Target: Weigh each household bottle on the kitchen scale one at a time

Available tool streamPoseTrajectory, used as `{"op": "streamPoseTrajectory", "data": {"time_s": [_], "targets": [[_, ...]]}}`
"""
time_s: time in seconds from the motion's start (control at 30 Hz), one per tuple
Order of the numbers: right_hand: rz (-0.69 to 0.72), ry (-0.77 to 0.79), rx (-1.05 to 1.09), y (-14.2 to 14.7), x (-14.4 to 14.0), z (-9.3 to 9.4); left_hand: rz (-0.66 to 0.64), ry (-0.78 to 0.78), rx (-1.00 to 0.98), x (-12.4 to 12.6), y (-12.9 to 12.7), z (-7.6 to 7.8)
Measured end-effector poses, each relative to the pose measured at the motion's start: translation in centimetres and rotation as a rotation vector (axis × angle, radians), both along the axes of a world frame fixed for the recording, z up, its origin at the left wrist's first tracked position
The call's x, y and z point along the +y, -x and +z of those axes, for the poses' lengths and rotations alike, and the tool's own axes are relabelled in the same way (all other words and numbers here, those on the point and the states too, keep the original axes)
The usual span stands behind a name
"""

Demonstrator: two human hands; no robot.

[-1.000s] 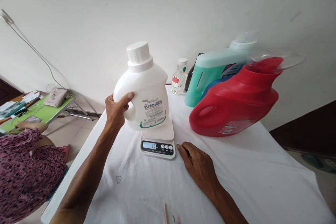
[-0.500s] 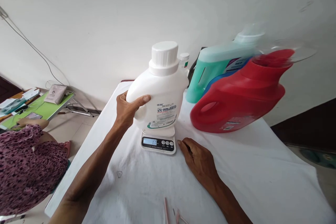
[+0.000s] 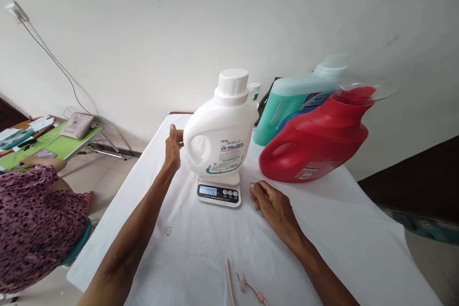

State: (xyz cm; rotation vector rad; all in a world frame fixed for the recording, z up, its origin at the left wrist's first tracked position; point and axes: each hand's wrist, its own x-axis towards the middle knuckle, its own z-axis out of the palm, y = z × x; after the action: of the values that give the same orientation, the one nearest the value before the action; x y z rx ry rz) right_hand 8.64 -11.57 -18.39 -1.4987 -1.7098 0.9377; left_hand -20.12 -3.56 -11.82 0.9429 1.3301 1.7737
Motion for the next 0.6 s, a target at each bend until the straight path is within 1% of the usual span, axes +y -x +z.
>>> {"op": "streamPoseTrajectory", "data": {"time_s": [0.1, 0.2, 0.27, 0.37, 0.47, 0.6], "targets": [[-0.079, -0.104, -0.022, 1.1, 0.7, -0.2, 0.031, 0.091, -0.059, 0.5, -0.3, -2.8], [-0.147, -0.173, 0.008, 2.3, 1.7, -0.8, 0.063, 0.111, -0.080, 0.2, -0.5, -4.3], [-0.154, -0.190, 0.039, 2.9, 2.4, -1.1, 0.056, 0.105, -0.078, 0.0, -0.5, -4.7], [-0.131, -0.184, 0.076, 3.2, 3.2, -1.3, 0.017, 0.113, -0.063, -0.3, -0.3, -4.8], [-0.146, -0.117, 0.164, 2.8, 3.5, -1.4, -0.008, 0.137, -0.046, -0.3, -0.2, -4.7], [-0.170, -0.054, 0.248, 2.2, 3.6, -1.5, 0.019, 0.152, -0.043, 0.0, -0.4, -4.6]]}}
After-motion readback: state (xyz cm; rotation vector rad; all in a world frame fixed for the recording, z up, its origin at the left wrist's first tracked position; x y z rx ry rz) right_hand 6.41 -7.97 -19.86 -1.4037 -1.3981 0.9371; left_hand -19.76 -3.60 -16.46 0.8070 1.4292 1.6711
